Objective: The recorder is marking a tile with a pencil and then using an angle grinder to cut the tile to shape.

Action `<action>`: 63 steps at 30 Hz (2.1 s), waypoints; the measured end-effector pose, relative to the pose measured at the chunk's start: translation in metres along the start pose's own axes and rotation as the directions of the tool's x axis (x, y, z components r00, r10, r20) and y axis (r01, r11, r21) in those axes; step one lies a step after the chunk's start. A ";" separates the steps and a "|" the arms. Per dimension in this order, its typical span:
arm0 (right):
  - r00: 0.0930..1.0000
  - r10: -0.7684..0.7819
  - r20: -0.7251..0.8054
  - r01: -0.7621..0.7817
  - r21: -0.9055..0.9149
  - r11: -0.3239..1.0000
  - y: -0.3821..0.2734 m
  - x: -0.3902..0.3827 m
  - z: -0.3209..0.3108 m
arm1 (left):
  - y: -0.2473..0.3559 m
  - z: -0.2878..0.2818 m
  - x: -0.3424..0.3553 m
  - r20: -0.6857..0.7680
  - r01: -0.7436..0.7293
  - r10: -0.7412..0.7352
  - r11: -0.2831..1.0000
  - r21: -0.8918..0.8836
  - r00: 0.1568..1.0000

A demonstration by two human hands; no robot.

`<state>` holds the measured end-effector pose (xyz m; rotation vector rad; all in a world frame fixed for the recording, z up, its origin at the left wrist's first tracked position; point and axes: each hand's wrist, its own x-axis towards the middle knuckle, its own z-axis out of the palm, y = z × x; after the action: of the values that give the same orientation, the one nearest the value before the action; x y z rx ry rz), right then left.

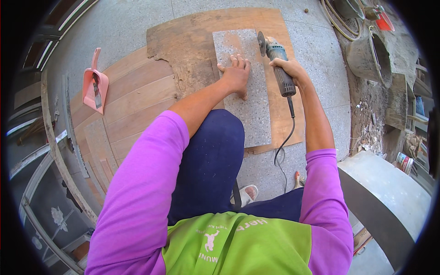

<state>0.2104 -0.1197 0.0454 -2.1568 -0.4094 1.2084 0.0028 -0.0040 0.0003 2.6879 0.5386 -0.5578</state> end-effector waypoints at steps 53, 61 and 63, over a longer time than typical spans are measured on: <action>1.000 -0.017 0.004 0.017 -0.016 1.000 -0.010 0.037 0.002 | -0.001 0.000 -0.001 -0.002 0.001 -0.001 1.000 0.003 1.000; 1.000 -0.030 0.001 0.030 0.013 0.999 0.000 0.025 0.003 | 0.001 -0.002 0.000 0.010 0.005 -0.006 1.000 0.012 1.000; 0.999 -0.035 -0.005 0.035 0.007 0.999 0.000 0.020 0.003 | 0.001 -0.003 -0.001 0.018 0.005 -0.005 1.000 0.010 1.000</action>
<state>0.2184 -0.1076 0.0308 -2.1373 -0.4379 1.1831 0.0037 -0.0043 0.0032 2.6889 0.5391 -0.5876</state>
